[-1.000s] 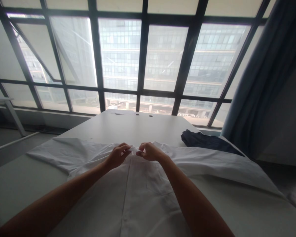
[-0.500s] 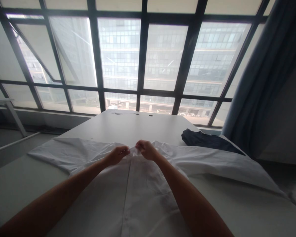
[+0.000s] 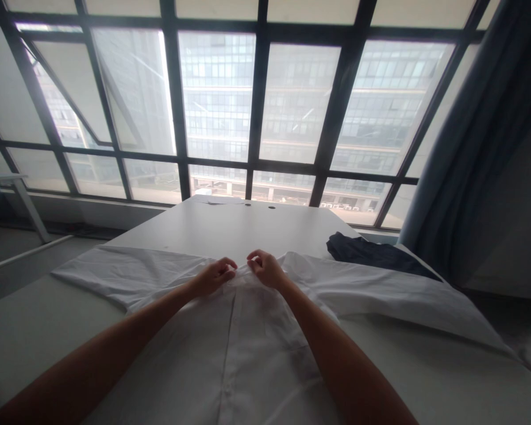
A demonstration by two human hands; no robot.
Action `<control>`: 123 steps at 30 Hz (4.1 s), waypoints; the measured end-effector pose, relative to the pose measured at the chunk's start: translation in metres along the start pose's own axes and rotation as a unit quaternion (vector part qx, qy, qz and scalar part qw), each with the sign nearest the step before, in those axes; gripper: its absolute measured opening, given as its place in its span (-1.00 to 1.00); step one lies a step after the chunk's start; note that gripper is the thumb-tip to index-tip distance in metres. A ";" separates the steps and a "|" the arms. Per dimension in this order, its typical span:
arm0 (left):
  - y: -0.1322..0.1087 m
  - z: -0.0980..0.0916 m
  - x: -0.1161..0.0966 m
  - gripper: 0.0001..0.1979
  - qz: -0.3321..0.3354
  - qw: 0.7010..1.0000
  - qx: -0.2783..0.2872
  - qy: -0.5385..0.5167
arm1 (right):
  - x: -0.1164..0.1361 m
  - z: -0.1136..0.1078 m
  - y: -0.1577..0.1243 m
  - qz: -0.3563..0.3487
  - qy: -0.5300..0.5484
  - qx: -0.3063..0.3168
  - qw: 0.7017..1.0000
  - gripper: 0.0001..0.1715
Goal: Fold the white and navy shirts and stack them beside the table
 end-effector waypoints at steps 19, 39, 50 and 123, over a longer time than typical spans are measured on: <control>-0.008 0.002 -0.036 -0.77 0.016 0.946 -0.123 0.299 | 0.012 -0.006 0.000 -0.001 0.181 -0.016 0.983 -0.58; -0.008 -0.011 -0.024 -0.73 0.040 0.891 -0.129 0.433 | 0.000 -0.049 -0.010 0.027 -0.127 0.106 0.986 -0.72; -0.004 -0.013 -0.030 -0.80 0.029 0.884 -0.086 0.459 | -0.013 -0.038 -0.010 0.024 -0.015 0.162 0.986 -0.74; 0.007 0.037 -0.022 -0.65 0.016 0.976 -0.109 0.189 | -0.012 -0.013 -0.006 0.150 0.399 0.039 0.904 -0.71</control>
Point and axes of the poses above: each hand's wrist, its own y-axis towards the middle knuckle, its own z-axis out of the palm, x = y × z, the point moved 5 cm from there along y, towards the middle knuckle, and after that the axes turned 15 degrees about x, right-handed, at the moved point
